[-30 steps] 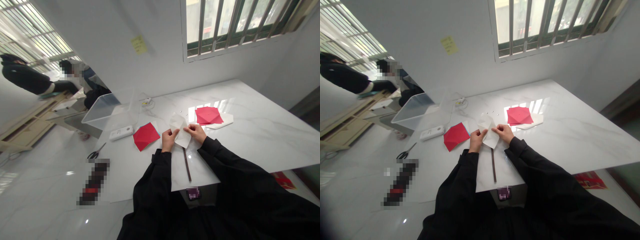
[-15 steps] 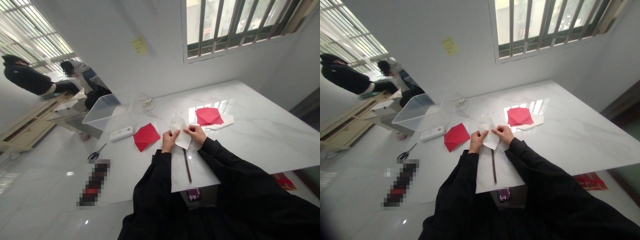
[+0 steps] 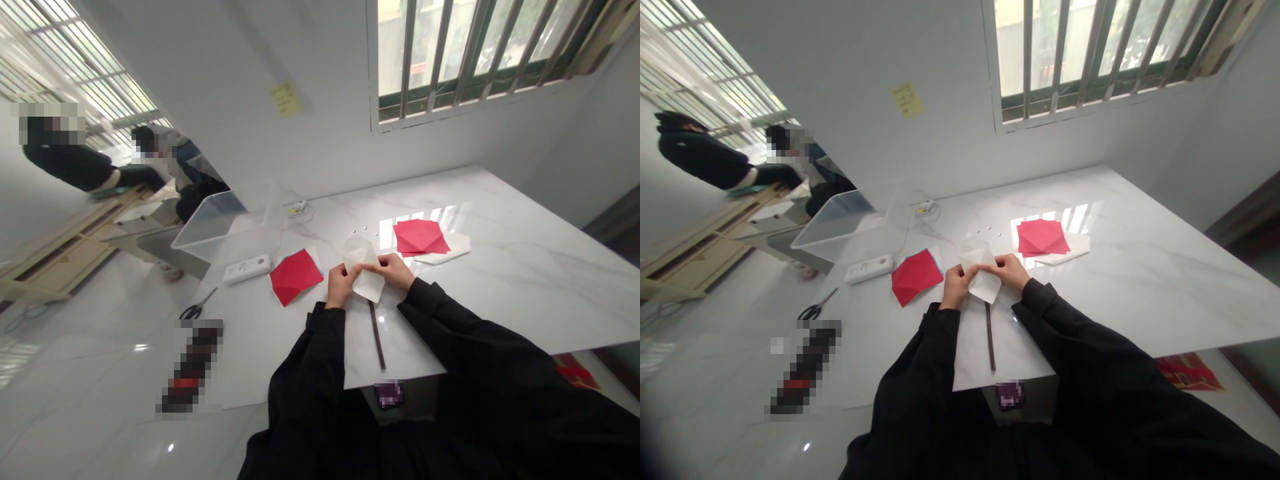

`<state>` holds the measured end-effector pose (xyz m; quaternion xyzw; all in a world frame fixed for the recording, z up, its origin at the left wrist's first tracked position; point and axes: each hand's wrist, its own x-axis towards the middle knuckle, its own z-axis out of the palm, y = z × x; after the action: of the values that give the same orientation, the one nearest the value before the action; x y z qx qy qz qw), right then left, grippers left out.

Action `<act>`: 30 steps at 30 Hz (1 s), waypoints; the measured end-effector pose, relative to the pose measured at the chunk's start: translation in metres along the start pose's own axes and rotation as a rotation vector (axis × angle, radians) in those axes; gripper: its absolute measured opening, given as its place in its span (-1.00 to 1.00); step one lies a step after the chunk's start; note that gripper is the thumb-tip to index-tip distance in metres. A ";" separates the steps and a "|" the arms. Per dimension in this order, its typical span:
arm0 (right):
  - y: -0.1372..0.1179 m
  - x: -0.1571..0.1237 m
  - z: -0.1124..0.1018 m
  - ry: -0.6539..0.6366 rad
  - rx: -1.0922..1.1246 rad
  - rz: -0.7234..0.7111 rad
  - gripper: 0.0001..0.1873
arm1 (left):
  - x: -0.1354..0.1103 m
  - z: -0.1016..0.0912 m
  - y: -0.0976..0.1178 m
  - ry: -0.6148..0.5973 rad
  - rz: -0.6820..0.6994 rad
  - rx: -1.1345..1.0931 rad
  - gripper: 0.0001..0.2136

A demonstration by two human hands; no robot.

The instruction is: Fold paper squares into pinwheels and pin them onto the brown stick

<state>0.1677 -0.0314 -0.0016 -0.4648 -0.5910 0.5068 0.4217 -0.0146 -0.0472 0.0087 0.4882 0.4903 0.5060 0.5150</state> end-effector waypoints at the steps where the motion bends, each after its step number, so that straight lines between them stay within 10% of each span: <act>1: 0.000 0.001 -0.001 -0.020 0.012 0.018 -0.41 | 0.000 0.000 0.000 -0.002 0.000 0.000 -0.48; 24: 0.005 0.000 0.000 -0.103 0.168 0.030 -0.54 | 0.009 0.002 -0.008 0.109 -0.012 -0.289 -0.57; 30: 0.000 -0.001 -0.003 0.026 0.189 0.043 -0.52 | 0.005 -0.001 -0.003 -0.022 -0.036 -0.163 -0.54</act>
<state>0.1705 -0.0318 -0.0011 -0.4421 -0.5249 0.5631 0.4604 -0.0153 -0.0420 0.0060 0.4411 0.4507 0.5294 0.5674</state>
